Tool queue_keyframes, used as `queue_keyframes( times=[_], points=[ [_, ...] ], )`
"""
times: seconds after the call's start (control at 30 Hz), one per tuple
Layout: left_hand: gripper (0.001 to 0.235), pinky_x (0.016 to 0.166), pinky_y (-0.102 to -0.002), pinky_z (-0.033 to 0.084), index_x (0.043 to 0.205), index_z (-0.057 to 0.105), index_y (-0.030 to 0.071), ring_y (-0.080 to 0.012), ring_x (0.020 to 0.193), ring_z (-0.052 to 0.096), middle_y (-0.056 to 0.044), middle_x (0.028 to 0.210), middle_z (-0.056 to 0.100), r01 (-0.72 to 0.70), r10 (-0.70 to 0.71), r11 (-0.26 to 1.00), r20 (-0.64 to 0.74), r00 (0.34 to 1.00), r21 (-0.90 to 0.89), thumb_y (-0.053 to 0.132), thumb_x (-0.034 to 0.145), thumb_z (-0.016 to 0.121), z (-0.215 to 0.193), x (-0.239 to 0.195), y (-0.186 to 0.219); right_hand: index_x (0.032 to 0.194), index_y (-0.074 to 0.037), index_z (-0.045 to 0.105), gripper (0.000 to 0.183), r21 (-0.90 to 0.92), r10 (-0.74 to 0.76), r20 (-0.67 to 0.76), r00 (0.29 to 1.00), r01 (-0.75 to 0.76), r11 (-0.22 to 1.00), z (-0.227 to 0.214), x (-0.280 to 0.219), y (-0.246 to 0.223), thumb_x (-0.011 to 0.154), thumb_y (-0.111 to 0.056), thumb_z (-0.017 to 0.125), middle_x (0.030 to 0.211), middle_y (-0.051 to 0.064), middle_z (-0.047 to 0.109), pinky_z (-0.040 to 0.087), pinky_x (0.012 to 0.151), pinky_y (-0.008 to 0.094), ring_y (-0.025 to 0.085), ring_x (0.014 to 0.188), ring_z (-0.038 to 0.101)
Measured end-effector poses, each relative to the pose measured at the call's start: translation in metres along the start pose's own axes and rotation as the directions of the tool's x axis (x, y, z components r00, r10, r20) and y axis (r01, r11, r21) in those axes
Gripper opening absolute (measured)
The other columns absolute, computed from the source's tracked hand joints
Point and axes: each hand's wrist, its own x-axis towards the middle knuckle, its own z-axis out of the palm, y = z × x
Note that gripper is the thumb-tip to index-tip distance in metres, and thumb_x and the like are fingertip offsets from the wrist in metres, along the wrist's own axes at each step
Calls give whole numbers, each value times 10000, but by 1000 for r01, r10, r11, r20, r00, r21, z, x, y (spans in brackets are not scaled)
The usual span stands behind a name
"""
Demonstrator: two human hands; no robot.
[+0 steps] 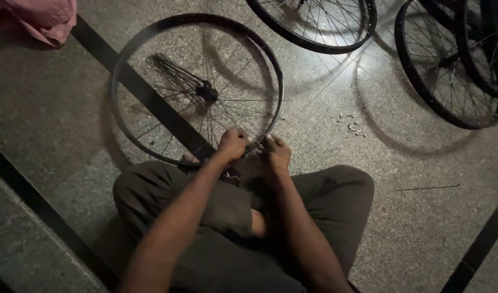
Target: The person sits on the floor and laces a bicycle wheel by inserting spokes into the hub and rim. They then secure the spokes by screwing on nipples by hand. The task involves repetitive insertion and tightening of multiple spokes.
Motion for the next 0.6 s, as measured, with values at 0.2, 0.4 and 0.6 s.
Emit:
queue_keyframes(
  times=[0.2,0.4,0.6],
  points=[
    [246,748,-457,543,965,645,-16,-352,838,705,-203,891,718,-30,32,999,-257,966,11,197,892,744,1,-1,-6,1095,-9,686,223,-45,13,-68,998,-16,999,23,-22,-14,966,-190,702,802,49,660,571,583,306,142,646,612],
    [219,678,-455,545,946,643,-9,-315,755,685,-190,842,715,-19,5,998,-234,972,-58,183,894,736,1,13,-9,1098,-1,671,228,17,-15,-58,998,16,1000,26,-25,-10,961,-177,715,815,44,676,561,581,290,142,659,634],
    [200,532,-417,526,897,662,-10,-226,610,653,-155,774,700,94,-92,984,17,996,-151,169,860,743,7,22,-20,1088,11,670,240,-50,-16,-53,998,14,999,13,-8,1,970,-192,716,798,77,673,567,576,300,163,641,634]
  ],
)
